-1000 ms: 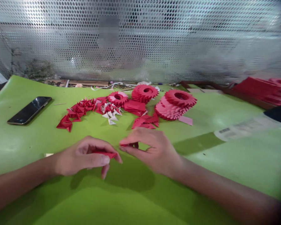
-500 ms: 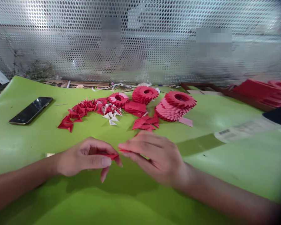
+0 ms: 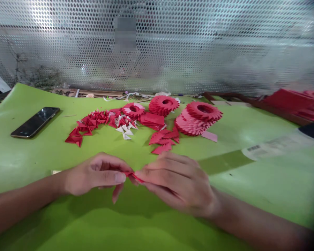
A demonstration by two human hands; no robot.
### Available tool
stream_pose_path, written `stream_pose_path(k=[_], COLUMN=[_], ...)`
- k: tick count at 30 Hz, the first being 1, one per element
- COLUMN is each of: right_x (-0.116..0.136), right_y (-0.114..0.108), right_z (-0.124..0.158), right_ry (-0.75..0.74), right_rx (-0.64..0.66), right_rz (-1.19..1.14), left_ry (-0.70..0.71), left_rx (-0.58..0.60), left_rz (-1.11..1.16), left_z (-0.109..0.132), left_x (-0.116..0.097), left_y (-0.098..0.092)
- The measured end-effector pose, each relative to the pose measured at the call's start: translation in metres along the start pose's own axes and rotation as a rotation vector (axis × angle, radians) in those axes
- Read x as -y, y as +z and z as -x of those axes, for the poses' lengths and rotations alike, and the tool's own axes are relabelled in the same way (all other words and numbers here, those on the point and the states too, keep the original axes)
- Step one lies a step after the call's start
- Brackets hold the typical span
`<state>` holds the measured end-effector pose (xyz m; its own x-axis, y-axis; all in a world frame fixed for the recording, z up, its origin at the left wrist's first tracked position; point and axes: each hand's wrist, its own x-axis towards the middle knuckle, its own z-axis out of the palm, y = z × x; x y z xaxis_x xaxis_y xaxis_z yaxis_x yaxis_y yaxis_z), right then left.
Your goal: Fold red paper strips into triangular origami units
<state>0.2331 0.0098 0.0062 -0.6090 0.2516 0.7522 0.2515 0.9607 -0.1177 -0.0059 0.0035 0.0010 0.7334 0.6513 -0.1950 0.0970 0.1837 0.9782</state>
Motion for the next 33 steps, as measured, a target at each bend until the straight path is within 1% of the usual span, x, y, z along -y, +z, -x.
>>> stream_pose_path(k=[6, 10, 15, 20, 27, 33], right_x=[0.0015, 0.0015, 0.0001, 0.001, -0.0019, -0.0003], right_y=[-0.0005, 0.0003, 0.001, -0.0008, 0.0026, 0.0006], right_z=[-0.0005, -0.0022, -0.0033, -0.0039, 0.0007, -0.0017], right_ry=[0.007, -0.034, -0.062, -0.038, 0.01, -0.016], right_rx=[0.015, 0.025, 0.0, -0.004, -0.004, -0.014], right_rz=[-0.001, -0.005, -0.014, -0.012, -0.058, -0.059], left_ry=[0.021, 0.042, 0.039, 0.028, 0.038, 0.051], left_rx=[0.004, 0.018, 0.014, 0.005, 0.031, 0.033], left_rz=[-0.009, 0.005, 0.004, 0.025, 0.035, 0.075], left_z=[-0.0007, -0.0011, -0.0009, -0.0016, -0.0007, -0.0013], left_x=[-0.0016, -0.0044, -0.0028, -0.0012, -0.005, -0.0029], left_y=[0.0015, 0.0038, 0.0031, 0.0026, 0.0046, 0.0043])
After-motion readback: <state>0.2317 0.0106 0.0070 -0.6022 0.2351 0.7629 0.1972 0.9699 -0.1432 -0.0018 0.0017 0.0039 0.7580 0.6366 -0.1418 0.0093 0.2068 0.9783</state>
